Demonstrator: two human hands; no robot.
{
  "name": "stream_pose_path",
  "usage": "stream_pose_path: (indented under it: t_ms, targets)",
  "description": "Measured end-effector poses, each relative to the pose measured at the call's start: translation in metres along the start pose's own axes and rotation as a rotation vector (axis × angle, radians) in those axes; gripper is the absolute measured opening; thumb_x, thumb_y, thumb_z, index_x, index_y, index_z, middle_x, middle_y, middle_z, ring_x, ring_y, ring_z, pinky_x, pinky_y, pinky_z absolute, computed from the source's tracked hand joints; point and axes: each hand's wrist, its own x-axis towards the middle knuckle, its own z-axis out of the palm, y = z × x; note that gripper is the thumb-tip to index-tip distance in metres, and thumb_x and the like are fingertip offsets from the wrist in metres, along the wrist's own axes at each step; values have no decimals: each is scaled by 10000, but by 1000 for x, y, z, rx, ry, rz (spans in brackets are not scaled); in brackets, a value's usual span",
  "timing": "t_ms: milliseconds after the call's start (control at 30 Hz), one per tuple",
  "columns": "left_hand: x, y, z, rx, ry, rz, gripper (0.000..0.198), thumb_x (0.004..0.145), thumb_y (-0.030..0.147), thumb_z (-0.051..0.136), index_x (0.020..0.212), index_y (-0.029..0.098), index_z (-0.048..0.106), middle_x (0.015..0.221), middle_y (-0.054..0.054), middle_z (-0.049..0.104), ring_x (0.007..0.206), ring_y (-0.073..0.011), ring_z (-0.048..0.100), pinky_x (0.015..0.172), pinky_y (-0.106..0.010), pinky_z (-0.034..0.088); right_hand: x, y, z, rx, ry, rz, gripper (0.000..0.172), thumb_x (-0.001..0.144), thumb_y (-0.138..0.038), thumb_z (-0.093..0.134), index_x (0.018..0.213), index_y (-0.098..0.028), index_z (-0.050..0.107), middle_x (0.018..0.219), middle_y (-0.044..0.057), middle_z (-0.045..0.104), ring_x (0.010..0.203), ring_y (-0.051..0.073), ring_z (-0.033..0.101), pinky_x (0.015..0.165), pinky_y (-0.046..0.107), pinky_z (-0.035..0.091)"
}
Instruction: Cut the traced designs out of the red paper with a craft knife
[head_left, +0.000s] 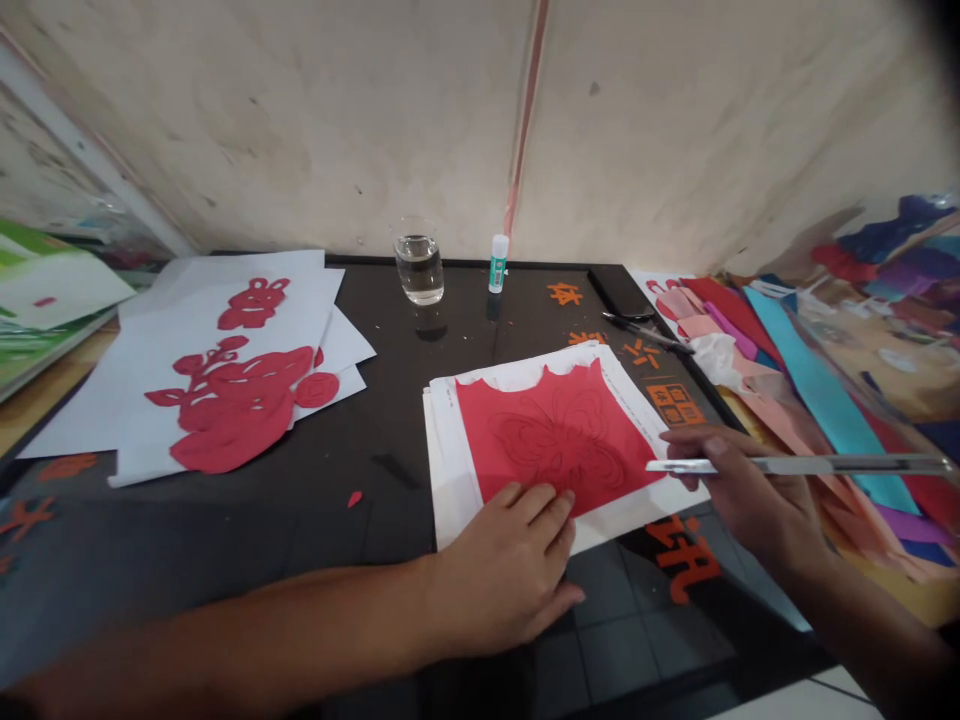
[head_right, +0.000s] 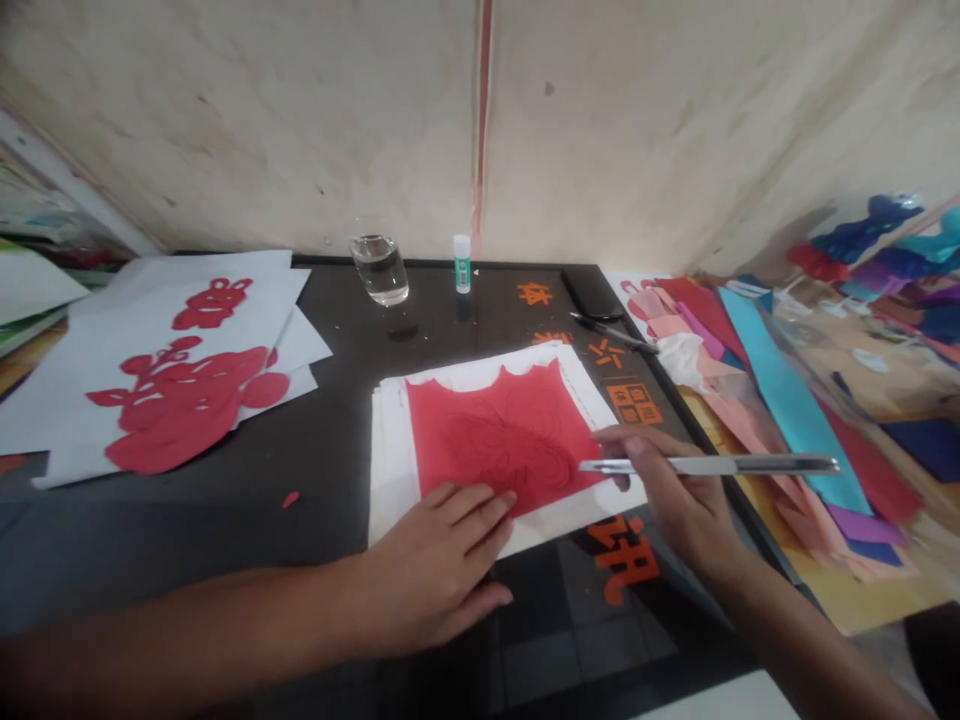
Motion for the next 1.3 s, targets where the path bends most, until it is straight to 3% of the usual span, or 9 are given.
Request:
stream_pose_path:
  t_ms: [100,233,367,500,600,767,967,1300]
  targets:
    - [-1,4,-6,28,-10,15,514,934,518,525,1160,75,655,1269,-157,631,1081,-287,594,884,-402,458,1,-9,12,108,-38,74,257,978,-384,492,1074,-250,689,759,19,674,603,152,598,549,296,510]
    - [-2,11,-21,164,-42,56,415,955,393,535,1136,44,668,1197,-183,668,979,-280,644,778,-374,472,1,-17,18,6,-118,80,213,915,-391,606,1027,-239,706,724,10,676,592,147,611,533,271,525]
    - [-4,13,-31,215,-67,56,426,955,406,545,1160,50,662,1258,-179,643,1148,-305,591,950,-430,420,-6,-19,15,-81,-227,110,223,887,-384,640,1047,-246,712,848,29,735,713,178,688,616,279,573]
    - [-10,7,-25,131,-106,-52,643,927,612,483,1249,70,611,1364,-171,571,1285,-316,494,1075,-455,336,-12,-18,21,-63,-230,145,224,919,-379,588,1048,-234,699,815,32,726,696,176,689,603,272,567]
    - [-9,1,-20,68,-133,-90,712,923,674,406,1259,77,601,1349,-171,579,1255,-311,512,1034,-439,385,-12,-18,33,-131,-201,116,192,904,-364,596,990,-231,704,815,34,723,709,181,688,602,272,559]
    - [5,-13,-17,39,-156,-18,597,977,566,392,1224,72,617,1309,-171,596,1034,-271,586,827,-384,486,-12,-14,49,-171,-162,34,170,916,-334,556,966,-239,687,786,17,714,669,168,672,609,278,561]
    - [7,-24,-7,-3,-151,13,535,976,504,438,1242,76,615,1382,-156,552,964,-257,556,769,-371,485,-17,-4,50,-200,-182,-7,133,929,-298,554,993,-259,664,797,-5,716,701,165,689,611,278,548]
    - [4,-25,-6,-30,-166,-6,522,984,486,419,1259,83,603,1402,-153,535,893,-246,562,756,-382,452,-17,2,50,-211,-232,-29,126,937,-248,550,1028,-247,637,851,7,718,738,172,690,642,284,549]
